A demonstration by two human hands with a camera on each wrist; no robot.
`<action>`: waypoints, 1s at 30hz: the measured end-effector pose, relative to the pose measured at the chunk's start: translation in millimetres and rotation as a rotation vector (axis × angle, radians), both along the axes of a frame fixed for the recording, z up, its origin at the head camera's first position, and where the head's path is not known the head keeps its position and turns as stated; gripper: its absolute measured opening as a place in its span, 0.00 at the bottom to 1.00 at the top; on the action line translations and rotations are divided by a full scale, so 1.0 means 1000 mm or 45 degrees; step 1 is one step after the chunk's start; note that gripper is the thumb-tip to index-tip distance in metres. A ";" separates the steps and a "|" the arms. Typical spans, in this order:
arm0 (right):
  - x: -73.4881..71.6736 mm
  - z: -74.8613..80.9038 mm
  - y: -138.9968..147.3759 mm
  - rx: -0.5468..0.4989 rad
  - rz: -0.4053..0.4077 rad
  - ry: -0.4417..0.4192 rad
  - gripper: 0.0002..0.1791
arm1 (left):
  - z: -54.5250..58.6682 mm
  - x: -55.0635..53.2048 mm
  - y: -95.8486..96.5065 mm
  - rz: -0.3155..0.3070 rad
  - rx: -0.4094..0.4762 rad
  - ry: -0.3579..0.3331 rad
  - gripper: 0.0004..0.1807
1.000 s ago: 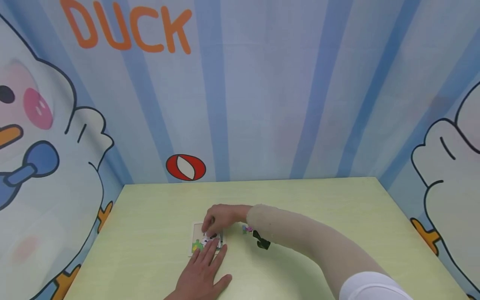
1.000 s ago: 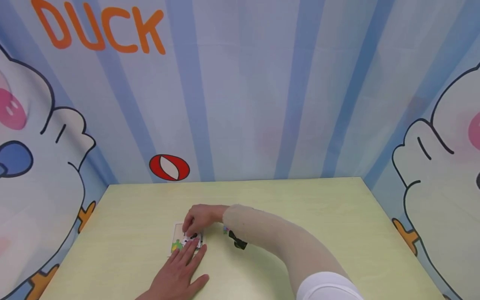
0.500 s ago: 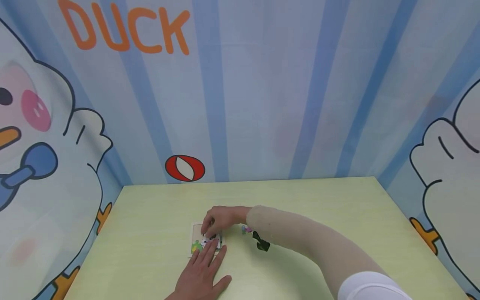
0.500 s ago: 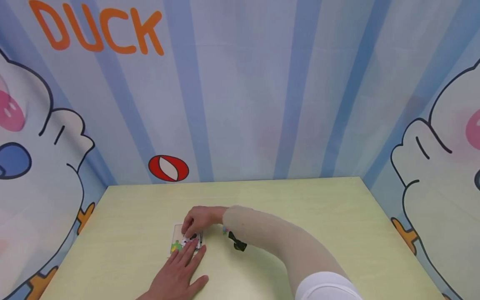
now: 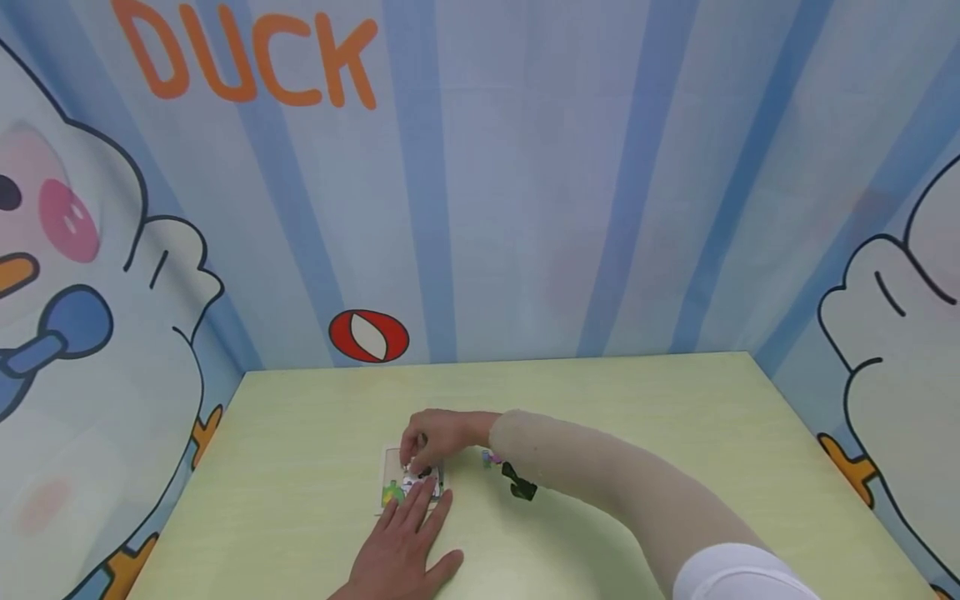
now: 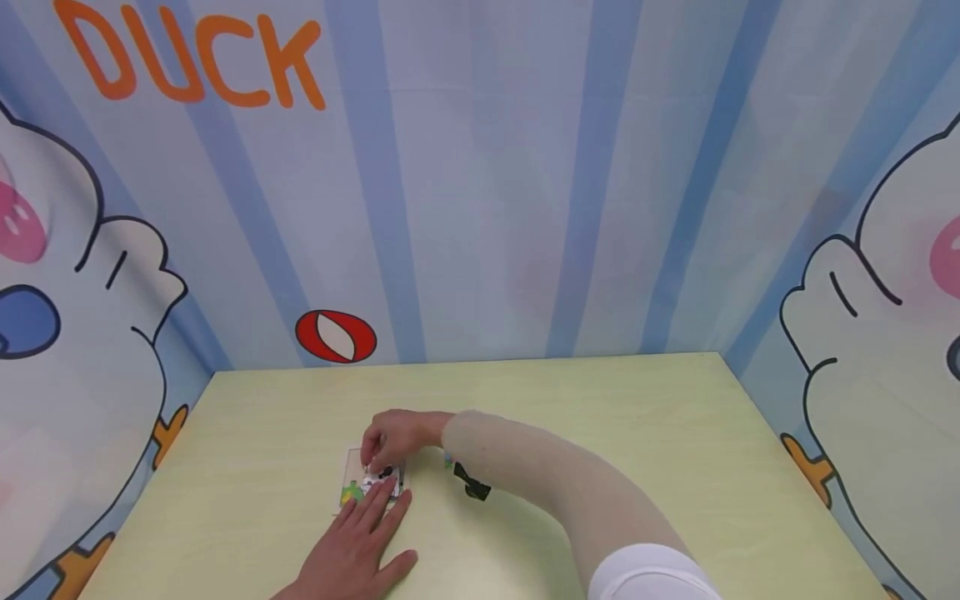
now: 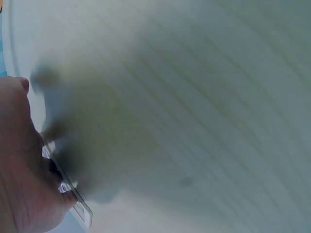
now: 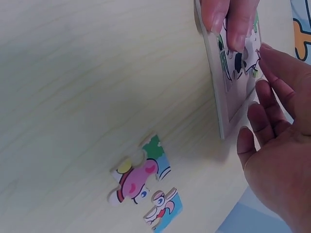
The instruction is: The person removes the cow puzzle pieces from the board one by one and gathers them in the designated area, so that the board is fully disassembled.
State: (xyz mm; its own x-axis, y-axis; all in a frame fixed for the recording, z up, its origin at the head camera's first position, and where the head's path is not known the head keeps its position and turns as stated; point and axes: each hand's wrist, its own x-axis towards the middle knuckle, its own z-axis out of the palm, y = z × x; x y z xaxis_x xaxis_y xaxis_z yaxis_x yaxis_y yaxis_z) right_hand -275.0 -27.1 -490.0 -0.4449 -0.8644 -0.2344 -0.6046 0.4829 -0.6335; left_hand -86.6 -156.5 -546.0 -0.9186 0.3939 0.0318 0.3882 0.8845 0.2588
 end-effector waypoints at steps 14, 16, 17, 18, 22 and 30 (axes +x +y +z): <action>0.002 -0.002 -0.004 0.056 -0.053 -0.033 0.03 | 0.017 0.003 0.006 0.039 0.058 -0.117 0.41; 0.002 0.000 -0.004 0.045 -0.053 -0.034 0.03 | 0.018 0.002 0.008 0.045 0.054 -0.123 0.41; 0.002 0.000 -0.003 0.039 -0.048 -0.035 0.03 | 0.018 0.002 0.008 0.048 0.046 -0.128 0.42; 0.002 0.001 -0.004 0.034 -0.041 -0.036 0.03 | 0.019 0.001 0.009 0.051 0.037 -0.133 0.42; 0.002 0.000 -0.004 0.024 -0.033 -0.034 0.03 | 0.022 -0.001 0.013 0.064 0.007 -0.154 0.43; 0.002 0.001 -0.006 0.030 -0.042 0.004 0.03 | 0.024 -0.001 0.014 0.065 -0.025 -0.145 0.44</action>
State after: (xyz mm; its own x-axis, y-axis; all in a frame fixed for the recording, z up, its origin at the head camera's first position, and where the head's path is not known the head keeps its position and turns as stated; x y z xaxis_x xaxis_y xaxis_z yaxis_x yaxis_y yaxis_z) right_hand -273.2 -33.6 -489.1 -0.4742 -0.8432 -0.2531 -0.5900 0.5178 -0.6195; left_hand -87.3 -142.0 -522.0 -0.9348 0.3457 -0.0808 0.3114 0.9077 0.2813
